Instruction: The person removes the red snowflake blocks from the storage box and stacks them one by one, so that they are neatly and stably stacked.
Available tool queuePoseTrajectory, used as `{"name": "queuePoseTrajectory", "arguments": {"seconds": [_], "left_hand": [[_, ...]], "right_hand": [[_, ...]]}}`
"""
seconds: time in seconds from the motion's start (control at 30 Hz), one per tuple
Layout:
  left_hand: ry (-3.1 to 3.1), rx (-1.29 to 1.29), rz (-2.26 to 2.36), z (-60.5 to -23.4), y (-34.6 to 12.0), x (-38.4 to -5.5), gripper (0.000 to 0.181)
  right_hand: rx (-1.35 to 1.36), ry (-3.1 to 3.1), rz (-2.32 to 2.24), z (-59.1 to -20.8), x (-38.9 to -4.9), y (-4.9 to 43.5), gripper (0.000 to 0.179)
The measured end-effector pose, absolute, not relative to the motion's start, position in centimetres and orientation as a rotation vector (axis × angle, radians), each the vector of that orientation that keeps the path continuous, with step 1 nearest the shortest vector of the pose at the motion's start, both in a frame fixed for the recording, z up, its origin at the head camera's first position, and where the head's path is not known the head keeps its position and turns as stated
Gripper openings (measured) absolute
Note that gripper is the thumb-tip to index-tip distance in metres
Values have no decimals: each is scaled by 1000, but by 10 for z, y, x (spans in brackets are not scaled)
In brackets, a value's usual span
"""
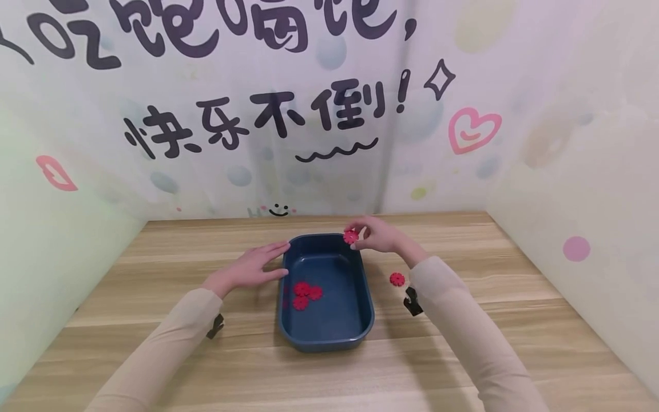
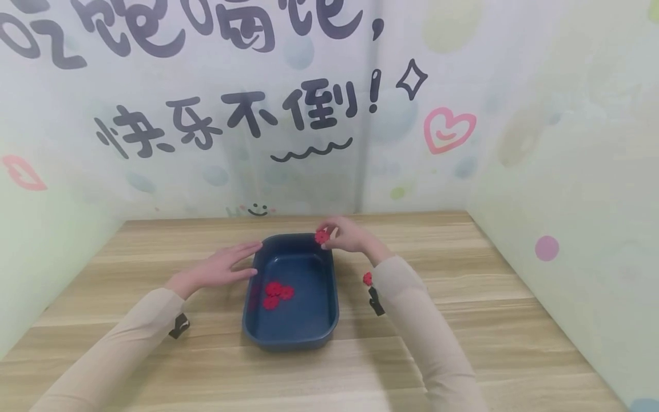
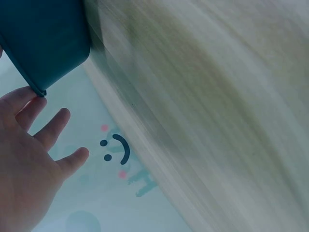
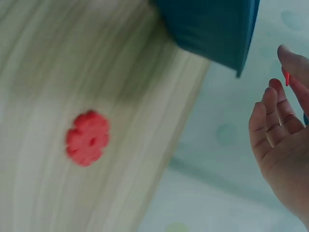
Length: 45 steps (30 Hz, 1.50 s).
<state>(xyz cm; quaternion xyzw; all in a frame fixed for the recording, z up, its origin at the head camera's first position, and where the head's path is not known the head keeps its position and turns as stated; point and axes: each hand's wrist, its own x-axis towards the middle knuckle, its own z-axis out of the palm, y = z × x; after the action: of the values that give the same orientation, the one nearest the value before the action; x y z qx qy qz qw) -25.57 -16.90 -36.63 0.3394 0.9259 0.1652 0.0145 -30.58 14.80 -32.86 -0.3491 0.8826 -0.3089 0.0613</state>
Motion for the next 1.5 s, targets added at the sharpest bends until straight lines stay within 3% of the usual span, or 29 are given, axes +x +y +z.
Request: {"name": "queuePoseTrajectory", "arguments": {"seconds": [0.47,1.5], "left_hand": [[2887,1053,509,-368,-169,-258,64],[2883,1057,505,-369,-170,-259,66]], "right_hand": [[-1078,2690,-1005,-350,-299,183,35],[-837,2742,-992,-399,-277,242,35]]}}
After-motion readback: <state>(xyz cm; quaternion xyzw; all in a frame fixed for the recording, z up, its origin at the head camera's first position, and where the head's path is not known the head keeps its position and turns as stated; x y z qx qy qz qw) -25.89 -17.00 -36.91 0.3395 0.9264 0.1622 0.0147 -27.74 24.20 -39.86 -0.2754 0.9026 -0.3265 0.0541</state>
